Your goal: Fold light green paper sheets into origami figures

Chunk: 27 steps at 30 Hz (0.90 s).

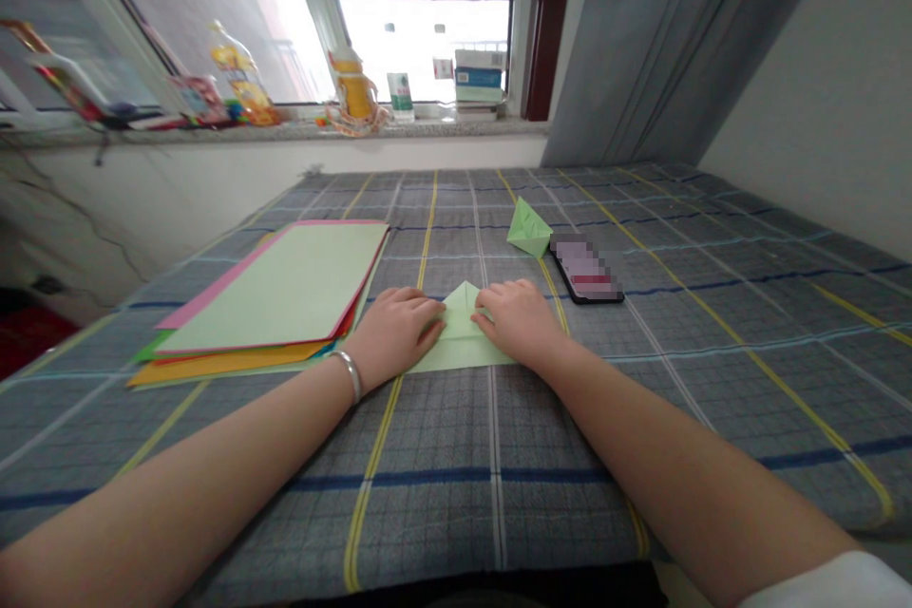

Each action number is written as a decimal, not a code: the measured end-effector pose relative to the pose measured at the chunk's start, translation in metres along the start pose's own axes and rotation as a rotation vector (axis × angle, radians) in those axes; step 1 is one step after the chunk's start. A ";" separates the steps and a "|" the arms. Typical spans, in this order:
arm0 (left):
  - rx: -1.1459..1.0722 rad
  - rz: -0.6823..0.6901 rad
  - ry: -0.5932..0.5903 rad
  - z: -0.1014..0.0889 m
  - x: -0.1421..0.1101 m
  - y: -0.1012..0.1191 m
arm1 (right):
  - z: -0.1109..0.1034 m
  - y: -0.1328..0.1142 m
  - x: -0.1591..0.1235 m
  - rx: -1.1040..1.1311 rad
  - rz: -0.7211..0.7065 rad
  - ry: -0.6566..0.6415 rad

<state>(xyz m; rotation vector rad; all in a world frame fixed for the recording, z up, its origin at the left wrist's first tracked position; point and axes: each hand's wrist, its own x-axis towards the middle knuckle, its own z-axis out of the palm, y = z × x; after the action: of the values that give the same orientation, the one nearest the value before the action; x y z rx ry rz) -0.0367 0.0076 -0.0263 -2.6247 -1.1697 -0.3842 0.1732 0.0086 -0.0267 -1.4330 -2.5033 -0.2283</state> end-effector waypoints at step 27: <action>-0.117 0.047 -0.141 0.020 0.011 0.000 | 0.016 0.002 0.009 0.129 0.090 -0.008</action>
<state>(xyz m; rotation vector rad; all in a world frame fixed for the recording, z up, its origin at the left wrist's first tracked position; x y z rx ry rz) -0.0268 0.0211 -0.0418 -2.8149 -1.1571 -0.2701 0.1685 0.0211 -0.0399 -1.4914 -2.4041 -0.0434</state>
